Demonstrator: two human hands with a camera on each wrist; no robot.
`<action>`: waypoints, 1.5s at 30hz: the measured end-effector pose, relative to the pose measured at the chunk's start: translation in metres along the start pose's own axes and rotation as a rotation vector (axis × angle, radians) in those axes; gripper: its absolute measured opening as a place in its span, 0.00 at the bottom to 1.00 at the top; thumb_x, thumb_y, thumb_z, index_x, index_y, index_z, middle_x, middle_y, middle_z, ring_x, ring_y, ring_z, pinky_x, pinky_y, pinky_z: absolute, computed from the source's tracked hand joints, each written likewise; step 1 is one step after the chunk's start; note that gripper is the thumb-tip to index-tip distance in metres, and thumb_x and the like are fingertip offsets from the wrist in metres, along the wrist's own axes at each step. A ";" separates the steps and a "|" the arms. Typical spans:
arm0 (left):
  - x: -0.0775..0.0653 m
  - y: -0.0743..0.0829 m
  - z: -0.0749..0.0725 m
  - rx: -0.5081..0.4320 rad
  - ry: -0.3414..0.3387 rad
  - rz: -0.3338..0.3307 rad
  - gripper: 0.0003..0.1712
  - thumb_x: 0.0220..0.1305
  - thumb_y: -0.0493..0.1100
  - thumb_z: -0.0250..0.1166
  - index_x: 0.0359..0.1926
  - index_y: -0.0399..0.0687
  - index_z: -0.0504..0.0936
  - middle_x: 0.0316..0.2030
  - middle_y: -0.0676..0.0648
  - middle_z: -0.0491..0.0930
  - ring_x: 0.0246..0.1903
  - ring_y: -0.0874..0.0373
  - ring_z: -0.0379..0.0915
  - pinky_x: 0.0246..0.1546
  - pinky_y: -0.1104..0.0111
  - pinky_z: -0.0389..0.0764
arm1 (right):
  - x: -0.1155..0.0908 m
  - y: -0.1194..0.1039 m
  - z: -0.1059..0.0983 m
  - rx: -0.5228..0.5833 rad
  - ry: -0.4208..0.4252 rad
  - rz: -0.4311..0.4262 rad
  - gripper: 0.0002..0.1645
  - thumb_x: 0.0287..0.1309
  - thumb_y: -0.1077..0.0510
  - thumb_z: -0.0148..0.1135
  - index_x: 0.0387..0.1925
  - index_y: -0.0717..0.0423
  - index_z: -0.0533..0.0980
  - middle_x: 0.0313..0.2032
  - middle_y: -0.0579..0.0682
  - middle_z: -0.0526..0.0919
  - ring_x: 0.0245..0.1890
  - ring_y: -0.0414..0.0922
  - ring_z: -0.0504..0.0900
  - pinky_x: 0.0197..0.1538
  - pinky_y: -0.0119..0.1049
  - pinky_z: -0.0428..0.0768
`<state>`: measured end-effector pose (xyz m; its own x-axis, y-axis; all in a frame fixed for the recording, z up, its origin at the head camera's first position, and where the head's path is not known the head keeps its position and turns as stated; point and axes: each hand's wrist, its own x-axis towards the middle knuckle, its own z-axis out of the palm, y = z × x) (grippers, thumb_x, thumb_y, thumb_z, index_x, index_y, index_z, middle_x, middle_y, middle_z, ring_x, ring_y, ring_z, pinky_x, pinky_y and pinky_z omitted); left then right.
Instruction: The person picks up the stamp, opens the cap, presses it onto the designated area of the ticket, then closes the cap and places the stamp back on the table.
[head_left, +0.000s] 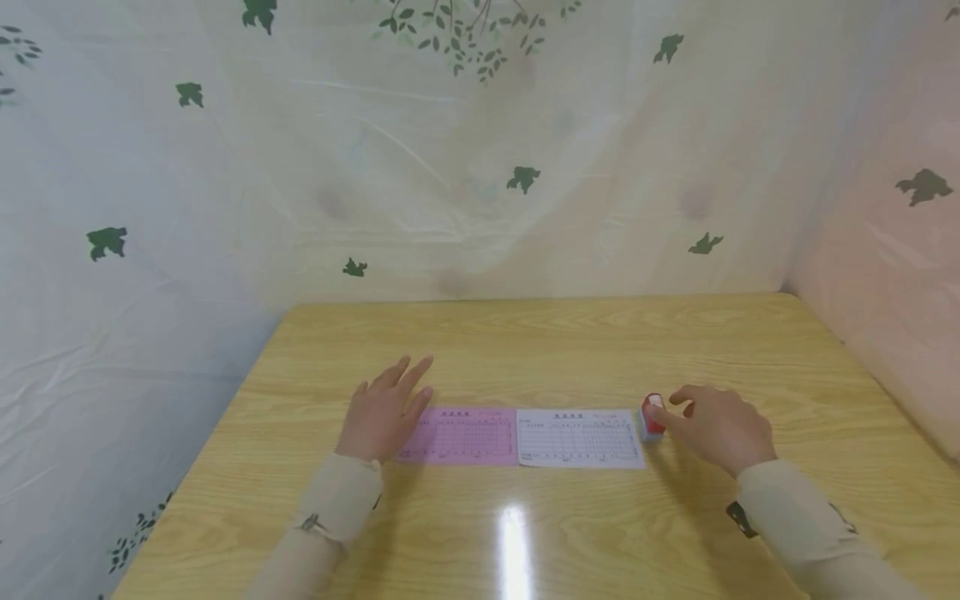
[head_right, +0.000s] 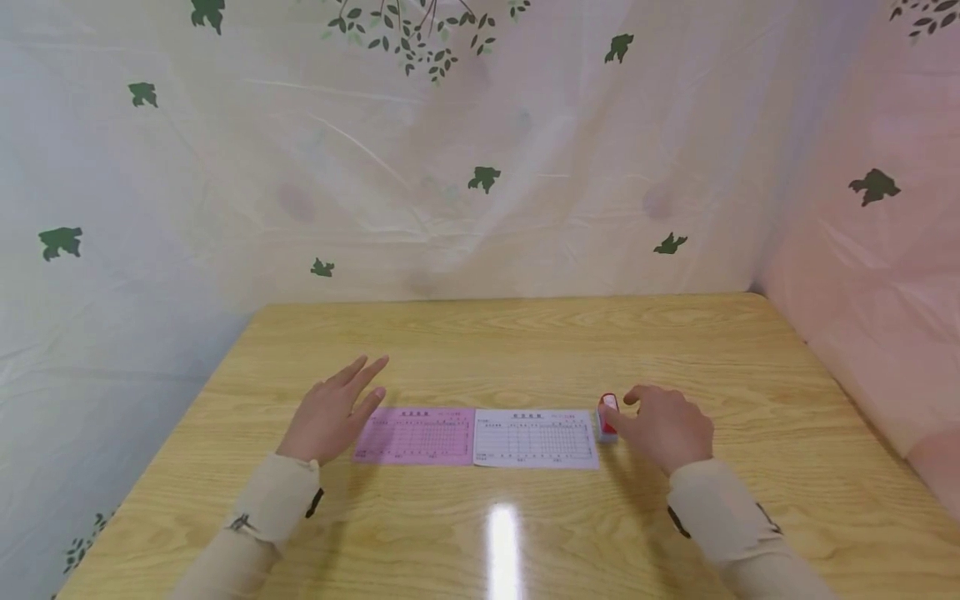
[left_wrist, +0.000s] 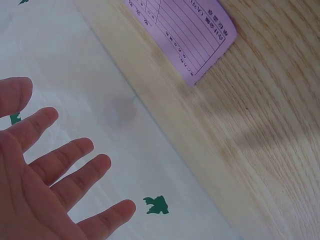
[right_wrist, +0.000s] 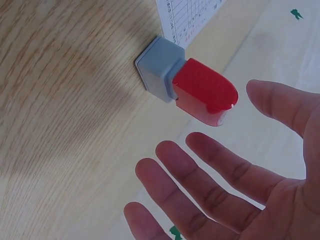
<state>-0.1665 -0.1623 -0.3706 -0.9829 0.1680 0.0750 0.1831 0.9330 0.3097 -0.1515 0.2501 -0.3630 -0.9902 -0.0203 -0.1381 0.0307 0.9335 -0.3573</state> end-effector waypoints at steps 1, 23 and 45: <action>0.000 0.000 0.000 -0.002 -0.002 -0.002 0.31 0.79 0.53 0.51 0.78 0.54 0.62 0.75 0.37 0.59 0.72 0.36 0.59 0.69 0.33 0.53 | 0.000 0.000 0.000 0.001 -0.001 0.002 0.42 0.65 0.30 0.58 0.56 0.65 0.78 0.44 0.65 0.85 0.38 0.58 0.83 0.29 0.48 0.78; -0.001 0.003 0.001 -0.007 -0.005 -0.005 0.30 0.79 0.53 0.52 0.77 0.54 0.63 0.75 0.37 0.59 0.72 0.36 0.59 0.69 0.34 0.54 | 0.004 -0.002 0.011 0.007 -0.014 0.047 0.40 0.62 0.31 0.62 0.52 0.64 0.79 0.38 0.60 0.85 0.30 0.50 0.78 0.26 0.41 0.72; -0.002 0.000 0.003 0.017 0.021 0.032 0.30 0.79 0.51 0.52 0.76 0.51 0.64 0.74 0.35 0.62 0.70 0.35 0.62 0.67 0.33 0.59 | 0.004 -0.006 0.017 0.035 0.017 0.052 0.31 0.62 0.36 0.64 0.44 0.60 0.82 0.29 0.51 0.81 0.25 0.47 0.71 0.25 0.38 0.64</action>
<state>-0.1647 -0.1619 -0.3733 -0.9759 0.1917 0.1046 0.2143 0.9326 0.2902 -0.1534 0.2384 -0.3766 -0.9892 0.0343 -0.1422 0.0869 0.9199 -0.3823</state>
